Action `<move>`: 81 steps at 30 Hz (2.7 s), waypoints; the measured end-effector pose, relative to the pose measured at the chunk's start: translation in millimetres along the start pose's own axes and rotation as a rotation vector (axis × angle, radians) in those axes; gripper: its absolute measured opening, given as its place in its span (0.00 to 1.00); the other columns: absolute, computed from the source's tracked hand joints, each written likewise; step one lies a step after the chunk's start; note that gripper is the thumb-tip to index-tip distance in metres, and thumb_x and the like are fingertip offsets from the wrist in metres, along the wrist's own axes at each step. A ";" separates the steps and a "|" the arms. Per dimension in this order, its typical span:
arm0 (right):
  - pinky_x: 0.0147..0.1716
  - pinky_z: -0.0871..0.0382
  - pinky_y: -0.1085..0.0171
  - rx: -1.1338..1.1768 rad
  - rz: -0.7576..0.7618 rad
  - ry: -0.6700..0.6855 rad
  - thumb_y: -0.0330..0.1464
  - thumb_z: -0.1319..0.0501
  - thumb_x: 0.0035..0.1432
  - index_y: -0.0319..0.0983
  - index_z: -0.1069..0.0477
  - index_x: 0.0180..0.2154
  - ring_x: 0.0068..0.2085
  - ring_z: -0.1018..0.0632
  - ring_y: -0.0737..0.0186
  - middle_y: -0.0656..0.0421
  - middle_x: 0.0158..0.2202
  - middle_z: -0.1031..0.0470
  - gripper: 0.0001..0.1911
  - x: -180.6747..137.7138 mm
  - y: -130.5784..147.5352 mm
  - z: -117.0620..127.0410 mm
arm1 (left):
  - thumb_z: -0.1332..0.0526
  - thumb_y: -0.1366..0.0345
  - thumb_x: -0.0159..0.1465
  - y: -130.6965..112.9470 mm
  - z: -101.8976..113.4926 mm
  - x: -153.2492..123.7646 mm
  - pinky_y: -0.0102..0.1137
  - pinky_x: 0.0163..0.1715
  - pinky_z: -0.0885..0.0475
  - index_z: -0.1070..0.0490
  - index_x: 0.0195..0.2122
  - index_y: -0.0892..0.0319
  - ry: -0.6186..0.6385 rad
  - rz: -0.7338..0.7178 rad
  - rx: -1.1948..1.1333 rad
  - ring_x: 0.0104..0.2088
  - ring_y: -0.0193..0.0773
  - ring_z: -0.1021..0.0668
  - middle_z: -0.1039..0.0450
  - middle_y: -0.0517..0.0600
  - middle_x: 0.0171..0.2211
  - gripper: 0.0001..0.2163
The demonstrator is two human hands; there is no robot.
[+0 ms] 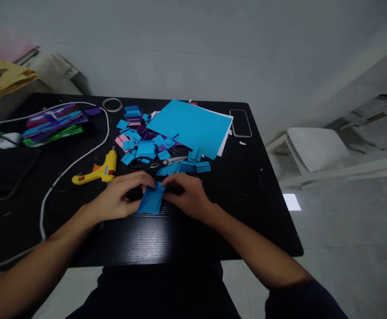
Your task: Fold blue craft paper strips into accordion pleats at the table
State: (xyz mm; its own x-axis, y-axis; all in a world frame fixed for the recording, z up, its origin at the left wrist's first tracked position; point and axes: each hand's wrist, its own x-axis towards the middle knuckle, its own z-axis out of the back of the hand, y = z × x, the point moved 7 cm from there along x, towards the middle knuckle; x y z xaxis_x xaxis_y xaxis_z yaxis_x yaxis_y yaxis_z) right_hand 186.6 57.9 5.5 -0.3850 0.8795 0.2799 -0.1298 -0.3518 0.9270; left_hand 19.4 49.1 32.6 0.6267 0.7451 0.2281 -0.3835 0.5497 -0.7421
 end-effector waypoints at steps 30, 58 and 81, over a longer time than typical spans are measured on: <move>0.40 0.19 0.63 0.053 -0.017 0.010 0.33 0.28 0.58 0.42 0.21 0.45 0.38 0.15 0.60 0.58 0.39 0.15 0.12 1.7 -3.3 5.2 | 0.41 0.74 0.61 11.1 4.8 -1.0 0.33 0.42 0.23 0.25 0.51 0.59 0.012 0.078 -0.339 0.40 0.39 0.19 0.20 0.52 0.42 0.17; 0.40 0.19 0.65 -0.028 -0.030 0.165 0.31 0.30 0.60 0.41 0.20 0.44 0.38 0.15 0.63 0.59 0.38 0.15 0.09 -5.4 -3.2 -8.8 | 0.36 0.61 0.69 15.1 -14.4 6.4 0.25 0.30 0.30 0.21 0.40 0.61 0.100 0.235 -0.257 0.30 0.33 0.21 0.19 0.48 0.30 0.09; 0.37 0.21 0.64 0.277 -0.376 0.106 0.36 0.26 0.53 0.40 0.17 0.36 0.35 0.15 0.61 0.58 0.34 0.15 0.08 -3.9 -22.6 -11.9 | 0.39 0.60 0.71 12.6 -9.8 5.6 0.24 0.28 0.33 0.24 0.37 0.60 0.080 0.239 -0.160 0.27 0.31 0.26 0.26 0.45 0.27 0.10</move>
State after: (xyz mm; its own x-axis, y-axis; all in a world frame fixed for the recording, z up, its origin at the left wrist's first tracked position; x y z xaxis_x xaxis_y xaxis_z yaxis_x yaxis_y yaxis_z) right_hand 180.2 58.5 -19.5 -0.4510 0.8867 -0.1015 -0.0352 0.0960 0.9948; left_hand 24.7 56.5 18.3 0.5858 0.8104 -0.0111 -0.4185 0.2908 -0.8604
